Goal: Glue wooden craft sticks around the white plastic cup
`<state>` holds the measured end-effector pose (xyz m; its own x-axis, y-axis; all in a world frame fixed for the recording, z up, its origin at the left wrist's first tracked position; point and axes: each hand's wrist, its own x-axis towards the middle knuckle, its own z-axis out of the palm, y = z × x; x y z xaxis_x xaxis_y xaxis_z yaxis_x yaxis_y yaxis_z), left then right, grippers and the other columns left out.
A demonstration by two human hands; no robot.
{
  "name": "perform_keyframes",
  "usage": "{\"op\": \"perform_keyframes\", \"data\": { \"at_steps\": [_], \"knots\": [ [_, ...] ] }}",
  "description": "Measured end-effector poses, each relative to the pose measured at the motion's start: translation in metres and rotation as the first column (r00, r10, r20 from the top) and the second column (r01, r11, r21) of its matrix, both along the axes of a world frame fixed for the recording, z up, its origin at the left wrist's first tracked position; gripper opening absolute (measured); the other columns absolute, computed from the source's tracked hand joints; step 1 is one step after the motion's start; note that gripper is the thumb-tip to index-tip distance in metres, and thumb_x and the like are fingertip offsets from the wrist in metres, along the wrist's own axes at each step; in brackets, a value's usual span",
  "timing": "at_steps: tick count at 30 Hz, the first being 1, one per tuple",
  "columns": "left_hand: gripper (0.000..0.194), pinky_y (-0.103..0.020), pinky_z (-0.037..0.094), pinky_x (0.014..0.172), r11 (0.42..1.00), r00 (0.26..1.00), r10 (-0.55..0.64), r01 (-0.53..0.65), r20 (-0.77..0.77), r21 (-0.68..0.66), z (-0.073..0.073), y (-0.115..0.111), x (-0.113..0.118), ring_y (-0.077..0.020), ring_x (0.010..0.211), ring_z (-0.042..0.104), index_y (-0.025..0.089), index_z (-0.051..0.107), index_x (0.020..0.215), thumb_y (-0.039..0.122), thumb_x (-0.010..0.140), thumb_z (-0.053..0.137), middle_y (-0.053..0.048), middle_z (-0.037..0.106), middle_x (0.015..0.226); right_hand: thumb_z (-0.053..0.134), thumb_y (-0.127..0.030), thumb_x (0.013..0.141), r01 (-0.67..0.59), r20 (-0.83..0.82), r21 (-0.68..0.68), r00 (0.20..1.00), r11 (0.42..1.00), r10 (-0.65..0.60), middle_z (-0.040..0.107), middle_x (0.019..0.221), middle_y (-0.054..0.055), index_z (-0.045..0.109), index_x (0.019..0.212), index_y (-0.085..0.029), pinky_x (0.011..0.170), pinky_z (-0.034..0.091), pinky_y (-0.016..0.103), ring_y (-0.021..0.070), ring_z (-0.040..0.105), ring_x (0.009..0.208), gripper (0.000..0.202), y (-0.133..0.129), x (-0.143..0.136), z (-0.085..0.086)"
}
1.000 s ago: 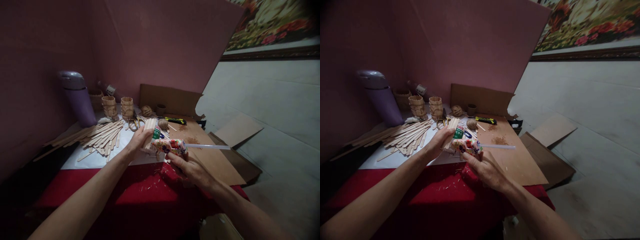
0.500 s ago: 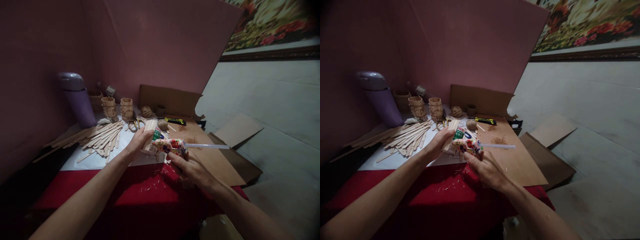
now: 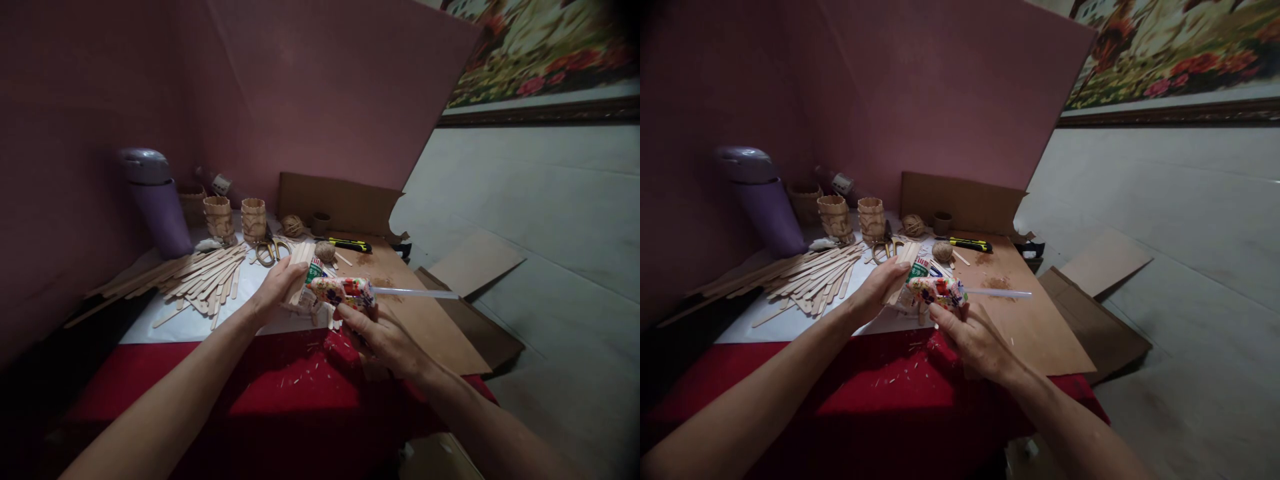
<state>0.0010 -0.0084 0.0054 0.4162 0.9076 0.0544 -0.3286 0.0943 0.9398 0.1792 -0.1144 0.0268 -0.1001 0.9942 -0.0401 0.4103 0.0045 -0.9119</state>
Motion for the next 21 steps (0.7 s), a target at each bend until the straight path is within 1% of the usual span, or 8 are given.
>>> {"op": "perform_keyframes", "data": {
  "at_steps": [3,7,12,17,21],
  "knots": [
    [0.048,-0.027,0.047,0.062,1.000,1.000,-0.011,0.011,-0.008,0.012,-0.0010,0.0009,0.0000,-0.0175,0.070,0.062,0.016,0.060,0.105,0.047,0.072,0.073,-0.004,0.069,0.086,0.051,-0.066,0.090,-0.003,0.001,0.012,1.000,1.000,0.003,0.036,0.057,-0.005,0.041,0.063,-0.022,0.054,0.029,0.028,0.0101,0.033,0.053,0.053,0.0001,-0.0008,0.0014],
    [0.049,-0.027,0.047,0.063,1.000,1.000,-0.017,0.017,-0.001,0.017,-0.0022,0.0013,-0.0003,-0.0175,0.071,0.062,0.015,0.060,0.107,0.047,0.072,0.073,-0.004,0.069,0.090,0.052,-0.068,0.089,0.003,-0.026,-0.008,1.000,1.000,-0.003,0.036,0.057,-0.005,0.041,0.062,-0.022,0.053,0.028,0.028,0.0101,0.032,0.053,0.054,0.0009,0.0001,-0.0001],
    [0.048,-0.027,0.046,0.062,0.999,0.999,-0.019,0.020,-0.034,0.025,-0.0020,0.0006,-0.0012,-0.0180,0.071,0.062,0.017,0.060,0.106,0.049,0.073,0.072,-0.003,0.068,0.087,0.054,-0.068,0.088,0.016,-0.049,0.008,0.999,1.000,-0.015,0.040,0.059,-0.004,0.047,0.065,-0.022,0.055,0.030,0.028,0.0117,0.035,0.056,0.052,0.0026,0.0032,-0.0045],
    [0.047,-0.027,0.046,0.061,0.999,0.999,-0.022,0.024,-0.044,0.027,-0.0027,0.0008,-0.0012,-0.0178,0.071,0.061,0.017,0.059,0.107,0.049,0.073,0.071,-0.003,0.066,0.087,0.054,-0.064,0.089,0.034,-0.028,0.032,0.999,0.999,-0.034,0.042,0.059,-0.003,0.052,0.067,-0.021,0.057,0.033,0.029,0.0128,0.038,0.058,0.048,0.0022,0.0024,-0.0018],
    [0.042,-0.027,0.045,0.059,1.000,0.998,-0.023,0.024,-0.054,0.018,-0.0034,0.0010,-0.0013,-0.0177,0.070,0.061,0.018,0.058,0.101,0.048,0.074,0.070,-0.001,0.064,0.084,0.054,-0.064,0.089,0.044,-0.031,0.025,0.999,0.999,-0.044,0.045,0.061,-0.003,0.054,0.069,-0.020,0.058,0.036,0.029,0.0121,0.039,0.057,0.048,0.0022,0.0031,-0.0016]
  ]
}}
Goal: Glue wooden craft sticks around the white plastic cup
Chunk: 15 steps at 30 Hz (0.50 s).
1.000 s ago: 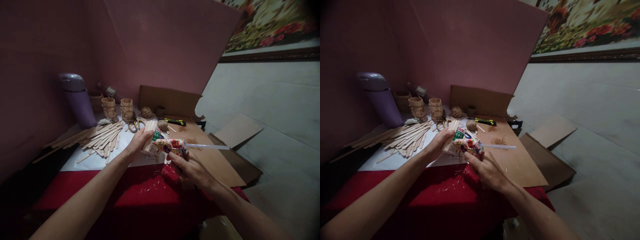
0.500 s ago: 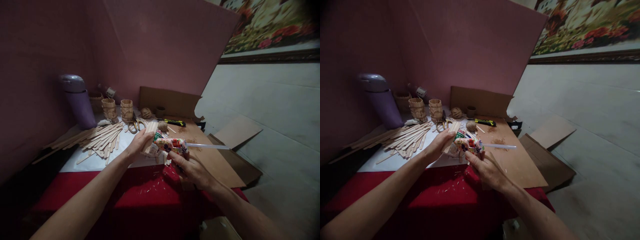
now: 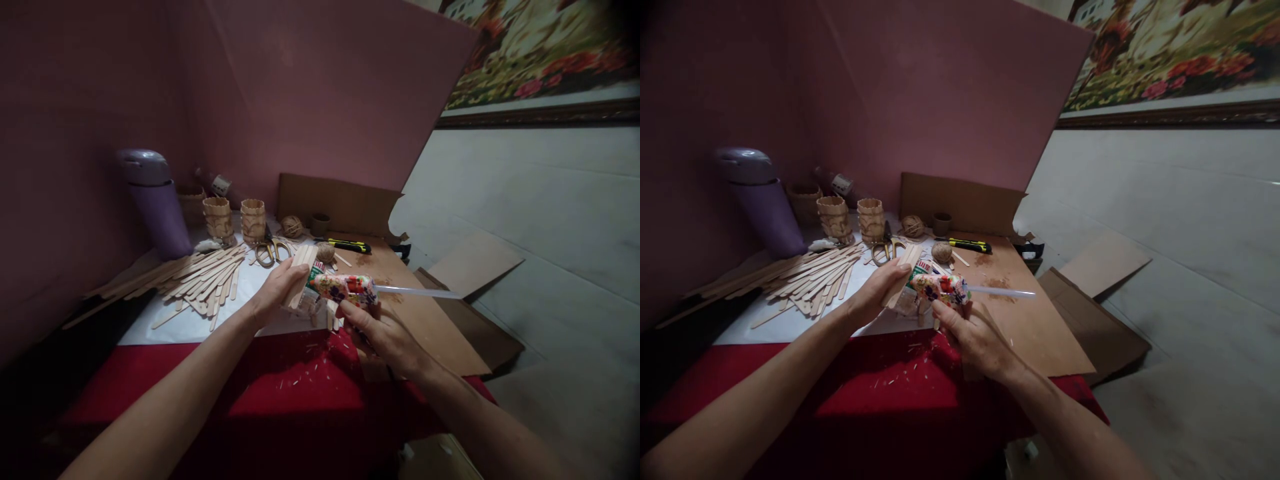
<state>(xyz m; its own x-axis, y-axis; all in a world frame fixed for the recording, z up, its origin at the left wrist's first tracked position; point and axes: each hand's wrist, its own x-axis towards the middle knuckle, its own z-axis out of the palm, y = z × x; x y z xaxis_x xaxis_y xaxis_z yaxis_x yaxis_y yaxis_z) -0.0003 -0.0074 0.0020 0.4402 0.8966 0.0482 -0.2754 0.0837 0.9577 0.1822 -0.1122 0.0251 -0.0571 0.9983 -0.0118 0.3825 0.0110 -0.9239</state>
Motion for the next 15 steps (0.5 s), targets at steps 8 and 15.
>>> {"op": "perform_keyframes", "data": {
  "at_steps": [8,15],
  "knots": [
    [0.042,-0.026,0.044,0.058,1.000,1.000,-0.026,0.026,-0.010,0.002,-0.0046,0.0026,-0.0006,-0.0157,0.067,0.058,0.018,0.058,0.101,0.049,0.076,0.071,-0.001,0.061,0.081,0.056,-0.065,0.090,0.002,-0.054,0.033,0.999,0.999,0.000,0.045,0.064,-0.004,0.055,0.074,-0.020,0.056,0.036,0.027,0.0110,0.040,0.058,0.048,0.0031,0.0035,-0.0050],
    [0.044,-0.026,0.045,0.063,1.000,1.000,-0.027,0.027,-0.008,0.011,-0.0035,0.0019,-0.0002,-0.0165,0.072,0.060,0.017,0.058,0.102,0.050,0.076,0.071,-0.002,0.064,0.085,0.058,-0.062,0.090,0.003,-0.077,0.045,0.997,0.999,0.001,0.050,0.066,-0.002,0.059,0.079,-0.019,0.054,0.036,0.026,0.0116,0.045,0.059,0.045,0.0034,0.0040,-0.0031]
  ]
}}
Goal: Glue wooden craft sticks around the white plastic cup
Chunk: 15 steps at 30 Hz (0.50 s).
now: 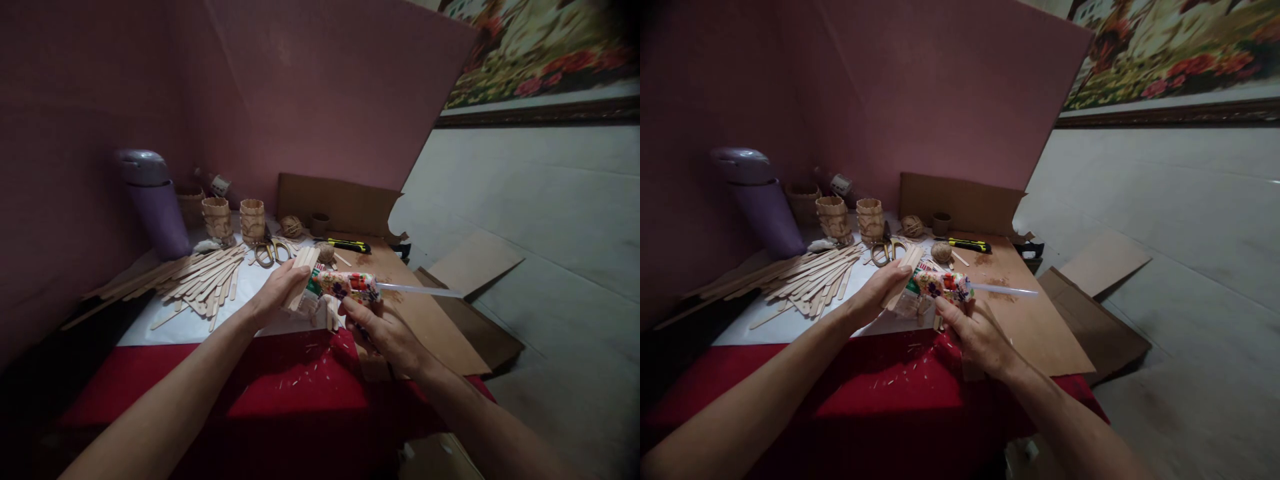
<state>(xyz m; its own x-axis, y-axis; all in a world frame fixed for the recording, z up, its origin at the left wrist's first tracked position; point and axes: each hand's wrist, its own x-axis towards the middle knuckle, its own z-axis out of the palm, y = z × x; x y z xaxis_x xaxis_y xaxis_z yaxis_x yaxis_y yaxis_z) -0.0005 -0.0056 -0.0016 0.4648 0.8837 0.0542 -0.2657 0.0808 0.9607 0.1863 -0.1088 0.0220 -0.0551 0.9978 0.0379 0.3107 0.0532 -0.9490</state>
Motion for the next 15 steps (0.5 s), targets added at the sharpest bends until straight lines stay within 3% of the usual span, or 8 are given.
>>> {"op": "perform_keyframes", "data": {
  "at_steps": [15],
  "knots": [
    [0.046,-0.028,0.046,0.065,0.999,0.999,-0.020,0.021,-0.033,0.034,-0.0027,0.0021,-0.0012,-0.0190,0.076,0.062,0.015,0.061,0.107,0.050,0.078,0.069,-0.005,0.066,0.088,0.057,-0.067,0.088,0.026,-0.026,-0.053,0.999,0.998,-0.027,0.044,0.060,-0.004,0.053,0.074,-0.020,0.046,0.028,0.024,0.0100,0.042,0.053,0.049,0.0018,0.0017,-0.0026]
  ]
}}
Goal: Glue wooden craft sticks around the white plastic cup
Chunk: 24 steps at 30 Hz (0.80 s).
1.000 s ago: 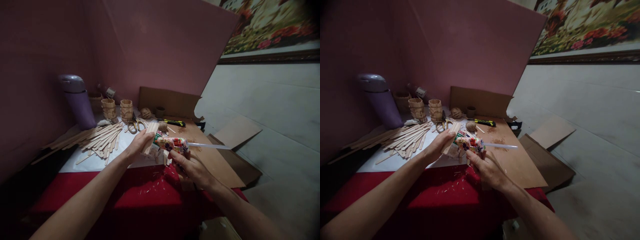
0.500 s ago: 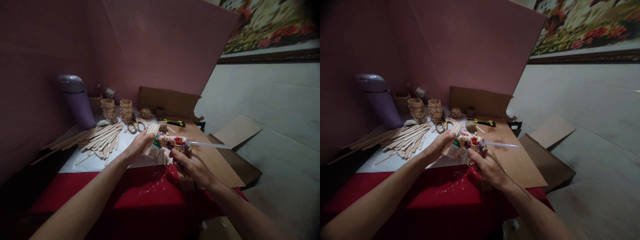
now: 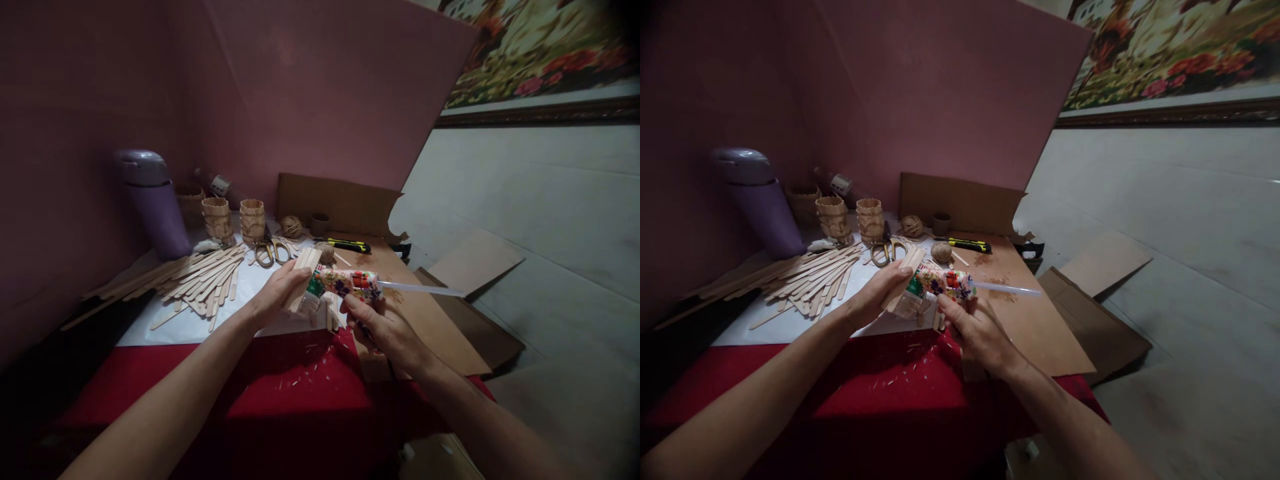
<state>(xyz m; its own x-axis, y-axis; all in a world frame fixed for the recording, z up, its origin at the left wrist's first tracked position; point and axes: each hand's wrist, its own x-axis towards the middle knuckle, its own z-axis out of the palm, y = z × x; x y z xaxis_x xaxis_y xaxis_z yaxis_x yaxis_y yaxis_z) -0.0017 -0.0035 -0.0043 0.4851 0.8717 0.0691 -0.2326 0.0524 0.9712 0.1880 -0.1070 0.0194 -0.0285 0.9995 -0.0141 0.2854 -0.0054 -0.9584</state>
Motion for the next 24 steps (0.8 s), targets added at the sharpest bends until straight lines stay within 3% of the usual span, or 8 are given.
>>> {"op": "perform_keyframes", "data": {
  "at_steps": [5,24],
  "knots": [
    [0.052,-0.029,0.047,0.066,1.000,1.000,-0.019,0.020,0.014,-0.010,0.0013,-0.0018,0.0007,-0.0189,0.078,0.061,0.015,0.059,0.117,0.049,0.079,0.069,-0.007,0.067,0.098,0.059,-0.067,0.087,0.016,-0.048,0.015,0.999,1.000,-0.015,0.047,0.063,-0.004,0.055,0.079,-0.020,0.047,0.030,0.023,0.0092,0.041,0.054,0.048,0.0005,-0.0002,-0.0006],
    [0.051,-0.028,0.046,0.068,0.998,0.998,-0.054,0.054,0.017,-0.014,0.0016,-0.0029,0.0019,-0.0162,0.076,0.059,0.015,0.058,0.117,0.047,0.079,0.069,-0.007,0.068,0.102,0.062,-0.070,0.084,0.065,-0.108,-0.005,0.992,0.998,-0.065,0.048,0.063,-0.004,0.052,0.074,-0.020,0.049,0.032,0.023,0.0088,0.041,0.054,0.052,0.0036,0.0008,-0.0025]
  ]
}}
